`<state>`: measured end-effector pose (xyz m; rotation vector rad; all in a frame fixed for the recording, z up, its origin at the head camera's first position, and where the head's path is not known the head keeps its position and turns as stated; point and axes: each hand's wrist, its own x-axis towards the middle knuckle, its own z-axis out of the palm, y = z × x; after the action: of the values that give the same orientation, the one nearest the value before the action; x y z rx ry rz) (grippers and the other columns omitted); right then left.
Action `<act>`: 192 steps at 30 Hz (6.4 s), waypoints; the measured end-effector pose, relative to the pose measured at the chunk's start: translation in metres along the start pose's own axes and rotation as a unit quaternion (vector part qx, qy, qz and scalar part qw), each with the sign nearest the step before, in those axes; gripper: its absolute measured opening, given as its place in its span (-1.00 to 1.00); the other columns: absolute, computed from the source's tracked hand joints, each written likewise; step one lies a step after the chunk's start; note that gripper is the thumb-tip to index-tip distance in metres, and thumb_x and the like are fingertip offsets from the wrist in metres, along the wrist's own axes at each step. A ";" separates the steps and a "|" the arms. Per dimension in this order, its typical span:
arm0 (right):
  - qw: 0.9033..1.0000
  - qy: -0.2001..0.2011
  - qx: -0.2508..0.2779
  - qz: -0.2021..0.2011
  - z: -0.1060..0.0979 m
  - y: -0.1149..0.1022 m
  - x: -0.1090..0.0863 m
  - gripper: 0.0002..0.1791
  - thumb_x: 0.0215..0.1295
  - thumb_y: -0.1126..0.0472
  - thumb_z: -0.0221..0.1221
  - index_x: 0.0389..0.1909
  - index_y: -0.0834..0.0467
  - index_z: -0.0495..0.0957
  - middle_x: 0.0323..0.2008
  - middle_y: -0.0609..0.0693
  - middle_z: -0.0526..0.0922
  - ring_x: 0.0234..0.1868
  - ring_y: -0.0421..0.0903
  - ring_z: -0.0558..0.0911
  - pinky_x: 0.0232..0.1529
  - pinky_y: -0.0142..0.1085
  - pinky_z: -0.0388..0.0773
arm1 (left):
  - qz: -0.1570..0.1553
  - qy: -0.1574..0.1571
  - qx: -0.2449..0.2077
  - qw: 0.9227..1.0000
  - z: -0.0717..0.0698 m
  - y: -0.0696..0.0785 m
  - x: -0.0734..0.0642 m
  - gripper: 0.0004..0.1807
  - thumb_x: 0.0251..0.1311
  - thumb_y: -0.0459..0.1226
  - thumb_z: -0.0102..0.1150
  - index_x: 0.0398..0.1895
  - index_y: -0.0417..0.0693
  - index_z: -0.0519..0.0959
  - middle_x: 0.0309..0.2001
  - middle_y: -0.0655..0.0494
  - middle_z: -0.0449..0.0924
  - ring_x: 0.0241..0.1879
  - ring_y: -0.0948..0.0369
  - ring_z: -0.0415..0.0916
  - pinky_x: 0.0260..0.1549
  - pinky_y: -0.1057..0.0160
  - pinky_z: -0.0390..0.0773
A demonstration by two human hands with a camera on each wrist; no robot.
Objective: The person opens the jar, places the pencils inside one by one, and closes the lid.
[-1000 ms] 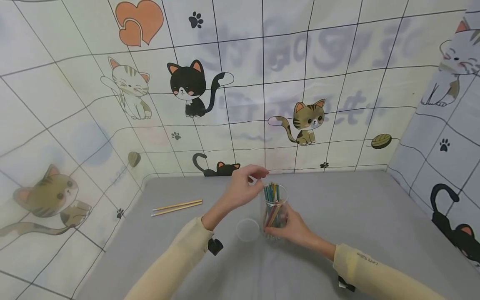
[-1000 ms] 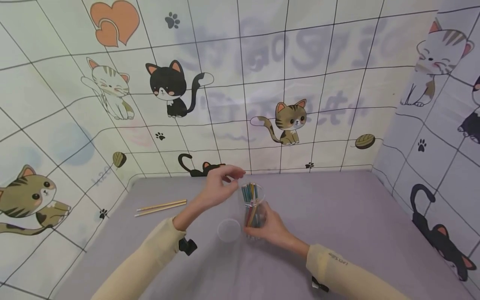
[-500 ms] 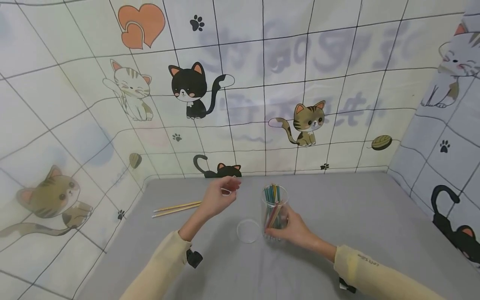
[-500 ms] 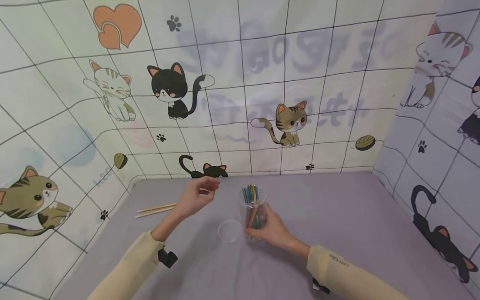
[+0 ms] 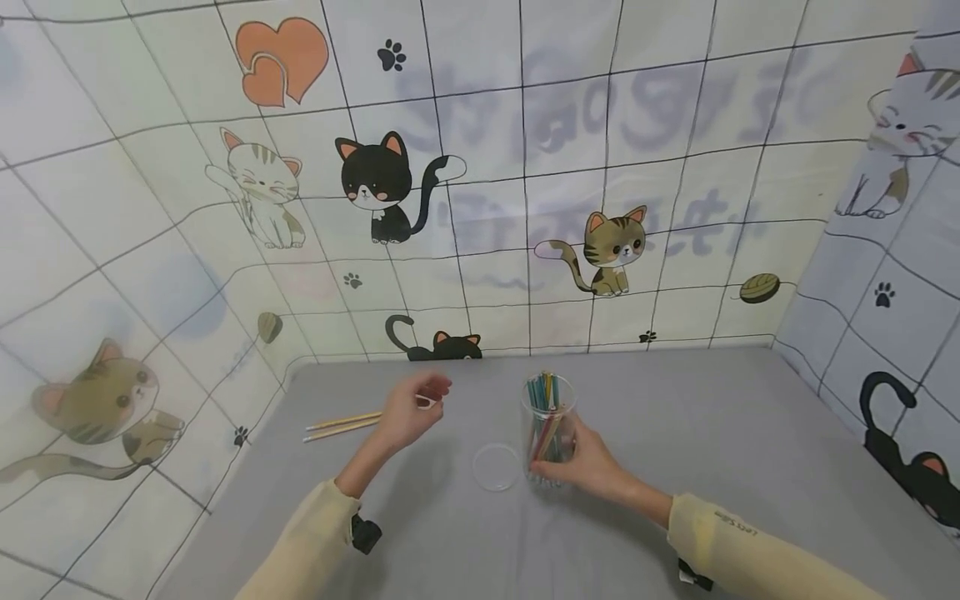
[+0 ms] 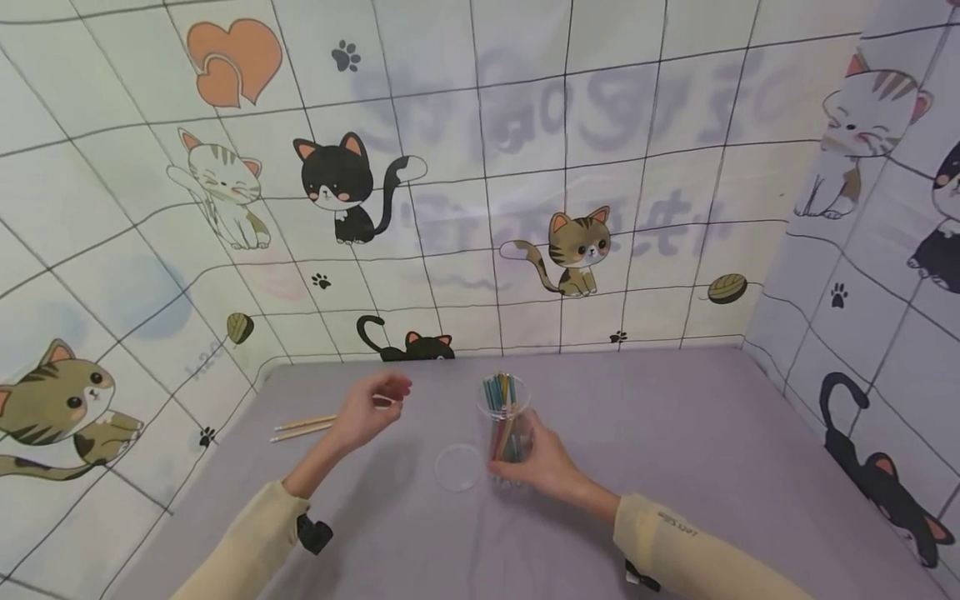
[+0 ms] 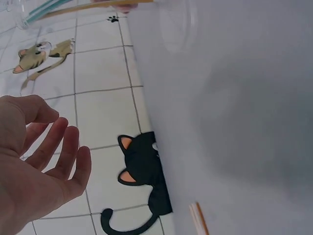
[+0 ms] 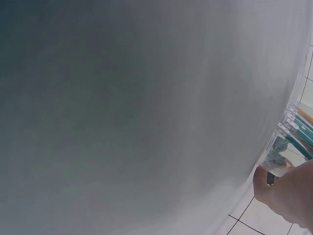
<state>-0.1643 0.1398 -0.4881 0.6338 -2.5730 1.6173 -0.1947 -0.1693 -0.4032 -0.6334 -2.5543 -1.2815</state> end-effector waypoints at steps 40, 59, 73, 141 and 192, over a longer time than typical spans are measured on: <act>1.000 0.003 -0.001 -0.005 0.001 0.001 -0.002 0.02 0.00 0.01 0.53 0.44 0.18 0.21 0.23 0.25 0.50 0.21 0.25 0.50 0.09 0.24 0.44 | -0.105 0.077 0.142 0.981 -0.029 -0.110 -0.037 -0.70 0.00 -0.55 0.29 -0.14 -0.28 0.61 -0.17 -0.16 0.66 -0.11 -0.12 0.61 -0.10 -0.10 0.57; 1.000 0.003 0.010 0.014 0.008 0.002 -0.005 0.05 -0.03 -0.01 0.54 0.45 0.12 0.22 0.22 0.16 0.53 0.20 0.19 0.51 0.11 0.18 0.45 | -0.091 0.074 0.148 0.982 -0.023 -0.126 -0.031 -0.78 0.02 -0.52 0.32 -0.21 -0.30 0.63 -0.23 -0.13 0.67 -0.16 -0.09 0.62 -0.13 -0.06 0.58; 1.000 -0.001 0.006 -0.001 0.009 -0.001 -0.004 0.09 -0.01 -0.01 0.53 0.50 0.10 0.15 0.20 0.15 0.55 0.13 0.19 0.57 0.05 0.11 0.49 | -0.105 0.040 0.191 0.975 -0.024 -0.136 -0.032 -0.83 0.04 -0.52 0.31 -0.27 -0.25 0.67 -0.29 -0.05 0.68 -0.23 -0.02 0.64 -0.20 -0.03 0.59; 1.000 -0.004 -0.002 -0.002 0.004 -0.001 0.001 0.01 0.01 0.02 0.52 0.44 0.16 0.21 0.26 0.26 0.47 0.20 0.31 0.49 0.07 0.24 0.44 | 0.151 -0.066 0.020 0.986 -0.029 0.076 0.053 -0.75 0.16 -0.55 0.24 -0.11 -0.18 0.66 -0.30 0.09 0.66 -0.32 0.24 0.60 -0.35 0.30 0.62; 1.000 -0.006 0.004 -0.013 0.001 -0.003 0.001 -0.11 0.01 0.04 0.54 0.32 0.11 0.29 0.12 0.07 0.57 0.09 0.06 0.57 -0.01 0.00 0.53 | 0.269 -0.073 -0.201 0.939 0.033 0.180 0.074 -0.76 0.19 -0.59 0.19 -0.07 -0.32 0.55 -0.21 -0.12 0.61 -0.22 0.30 0.56 -0.22 0.19 0.65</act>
<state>-0.1644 0.1372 -0.4854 0.6779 -2.5568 1.6205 -0.1760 -0.0268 -0.2674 -1.4336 -1.9899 -1.5819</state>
